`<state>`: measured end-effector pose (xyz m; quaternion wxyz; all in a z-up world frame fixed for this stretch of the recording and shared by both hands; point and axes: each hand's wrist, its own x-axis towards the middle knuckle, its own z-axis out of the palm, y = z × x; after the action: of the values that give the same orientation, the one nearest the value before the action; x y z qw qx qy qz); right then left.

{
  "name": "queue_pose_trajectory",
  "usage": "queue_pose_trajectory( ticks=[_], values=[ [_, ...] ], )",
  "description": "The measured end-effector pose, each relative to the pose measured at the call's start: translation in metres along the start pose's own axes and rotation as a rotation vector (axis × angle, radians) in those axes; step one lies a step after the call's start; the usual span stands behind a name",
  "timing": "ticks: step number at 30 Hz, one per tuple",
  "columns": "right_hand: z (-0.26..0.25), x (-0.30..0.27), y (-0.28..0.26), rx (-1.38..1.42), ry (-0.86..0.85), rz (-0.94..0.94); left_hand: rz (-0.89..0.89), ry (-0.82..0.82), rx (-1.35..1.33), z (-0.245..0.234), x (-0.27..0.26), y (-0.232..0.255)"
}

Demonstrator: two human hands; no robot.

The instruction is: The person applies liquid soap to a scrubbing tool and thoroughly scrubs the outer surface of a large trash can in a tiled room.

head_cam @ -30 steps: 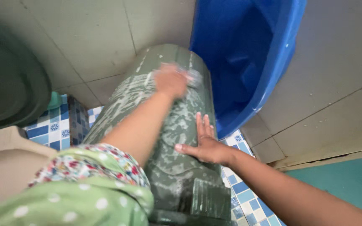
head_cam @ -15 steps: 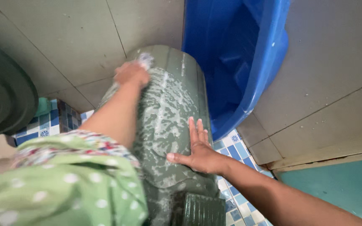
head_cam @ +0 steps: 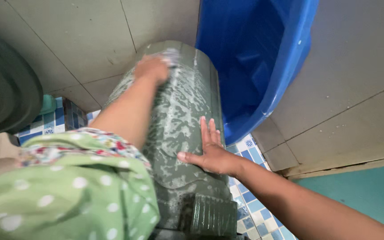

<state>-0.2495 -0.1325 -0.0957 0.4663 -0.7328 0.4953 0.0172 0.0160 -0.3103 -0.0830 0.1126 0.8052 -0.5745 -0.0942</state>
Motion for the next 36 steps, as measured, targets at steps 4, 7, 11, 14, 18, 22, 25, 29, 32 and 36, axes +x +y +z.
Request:
queue_pose_trajectory(
  ticks=[4,7,11,14,18,22,25,29,32,36],
  values=[
    [-0.001,-0.001,-0.002,0.024,-0.012,0.005,-0.253,-0.044,-0.15,-0.004,-0.018,-0.106],
    [0.002,0.006,0.004,-0.039,0.021,0.017,-0.409,-0.065,-0.077,0.003,-0.027,-0.109],
    [0.013,0.019,0.026,-0.003,0.135,-0.099,0.024,0.078,0.147,0.013,-0.037,-0.024],
    [0.008,0.026,0.051,0.307,0.139,-0.157,0.214,0.161,0.124,0.03,-0.087,0.071],
    [-0.026,0.038,0.105,1.147,-0.021,-0.142,0.534,-0.292,0.423,0.022,-0.178,0.117],
    [-0.008,0.048,0.119,1.169,0.128,0.013,0.578,-0.227,0.278,-0.002,-0.214,0.072],
    [0.005,0.054,0.119,1.064,0.217,0.034,0.376,-0.109,0.256,-0.025,-0.206,0.002],
    [0.005,0.07,0.134,1.03,0.248,0.028,0.045,-0.073,0.182,-0.044,-0.138,-0.065],
    [0.011,0.088,0.164,1.054,0.286,-0.007,-0.069,-0.073,0.02,-0.029,-0.1,-0.07],
    [0.02,0.1,0.16,0.911,0.407,0.063,0.197,-0.003,0.098,-0.016,-0.104,-0.043]
  ],
)
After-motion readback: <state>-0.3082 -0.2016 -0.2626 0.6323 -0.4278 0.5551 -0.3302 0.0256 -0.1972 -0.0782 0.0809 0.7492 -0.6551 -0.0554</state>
